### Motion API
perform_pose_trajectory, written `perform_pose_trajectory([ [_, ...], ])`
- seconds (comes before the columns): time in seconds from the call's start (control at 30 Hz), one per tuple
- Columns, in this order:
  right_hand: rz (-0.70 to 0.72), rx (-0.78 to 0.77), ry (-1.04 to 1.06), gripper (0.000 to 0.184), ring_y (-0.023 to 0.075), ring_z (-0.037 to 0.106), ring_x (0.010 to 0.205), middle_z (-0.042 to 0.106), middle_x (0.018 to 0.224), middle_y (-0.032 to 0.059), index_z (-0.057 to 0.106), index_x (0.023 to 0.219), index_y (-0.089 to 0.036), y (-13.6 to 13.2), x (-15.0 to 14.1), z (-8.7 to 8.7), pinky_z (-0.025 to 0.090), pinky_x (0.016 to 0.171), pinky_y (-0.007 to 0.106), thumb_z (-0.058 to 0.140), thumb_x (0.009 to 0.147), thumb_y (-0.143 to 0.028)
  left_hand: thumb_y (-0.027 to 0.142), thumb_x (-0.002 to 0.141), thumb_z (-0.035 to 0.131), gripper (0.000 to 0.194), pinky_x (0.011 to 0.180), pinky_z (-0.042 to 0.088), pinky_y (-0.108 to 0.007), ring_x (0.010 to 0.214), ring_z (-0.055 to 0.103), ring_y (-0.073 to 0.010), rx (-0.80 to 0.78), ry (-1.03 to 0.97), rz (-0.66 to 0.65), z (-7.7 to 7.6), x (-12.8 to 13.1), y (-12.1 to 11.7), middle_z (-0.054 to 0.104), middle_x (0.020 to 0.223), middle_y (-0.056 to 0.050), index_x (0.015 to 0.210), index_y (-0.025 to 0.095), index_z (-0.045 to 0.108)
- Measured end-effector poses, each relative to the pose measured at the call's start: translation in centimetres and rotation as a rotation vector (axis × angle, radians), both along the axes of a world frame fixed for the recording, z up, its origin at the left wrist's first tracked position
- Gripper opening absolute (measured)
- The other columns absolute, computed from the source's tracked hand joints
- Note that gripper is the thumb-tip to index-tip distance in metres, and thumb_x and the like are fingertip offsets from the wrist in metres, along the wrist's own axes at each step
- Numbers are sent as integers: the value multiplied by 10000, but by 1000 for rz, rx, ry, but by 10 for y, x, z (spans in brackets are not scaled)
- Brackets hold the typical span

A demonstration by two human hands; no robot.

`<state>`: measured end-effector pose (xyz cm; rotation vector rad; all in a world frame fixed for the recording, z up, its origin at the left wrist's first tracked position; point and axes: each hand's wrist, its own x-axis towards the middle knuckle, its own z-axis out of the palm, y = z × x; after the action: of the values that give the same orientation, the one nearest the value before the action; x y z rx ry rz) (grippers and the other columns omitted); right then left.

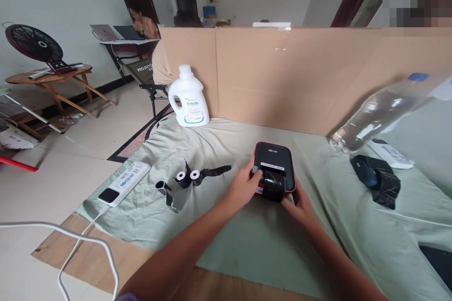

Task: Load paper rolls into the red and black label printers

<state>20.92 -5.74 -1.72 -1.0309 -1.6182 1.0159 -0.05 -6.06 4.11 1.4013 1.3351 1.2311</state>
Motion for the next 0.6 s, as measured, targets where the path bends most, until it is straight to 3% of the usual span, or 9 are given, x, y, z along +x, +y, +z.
perform_pose_trajectory([
  [0.1,34,119,-11,838,364,412,1431,457,1542,13,397,1504,-412,14,-28,27,282,1206,617,775,758,-358,287,929,528,518,1179,361,-408,1315,564,-240,67,-12,56,18,-27,11,633,1388,-30,1446,258,542],
  [0.23,148,250,15,770,325,510,1322,512,1484,56,422,1501,-349,53,-94,76,443,1116,546,726,797,-286,280,911,550,457,1198,325,-401,1365,517,-248,154,-108,203,57,-86,39,627,1394,-35,1355,212,635],
  [0.33,234,275,32,770,310,528,1285,540,1440,47,389,1516,-360,86,-154,92,481,1069,524,683,810,-269,255,880,575,425,1186,345,-398,1342,537,-251,171,-193,329,72,-139,59,657,1353,-42,1284,184,684],
  [0.43,331,262,55,778,318,556,1238,556,1402,68,386,1506,-316,109,-213,81,491,1038,522,677,789,-239,187,829,584,429,1151,397,-401,1270,595,-248,127,-267,467,60,-186,71,711,1264,-48,1240,166,707],
  [0.6,430,184,23,684,337,529,1238,614,1275,85,508,1364,-242,124,-274,55,426,1076,543,723,718,-179,142,791,601,454,1017,514,-375,1073,690,-231,-41,-377,634,20,-236,79,756,1124,-98,1235,116,697],
])
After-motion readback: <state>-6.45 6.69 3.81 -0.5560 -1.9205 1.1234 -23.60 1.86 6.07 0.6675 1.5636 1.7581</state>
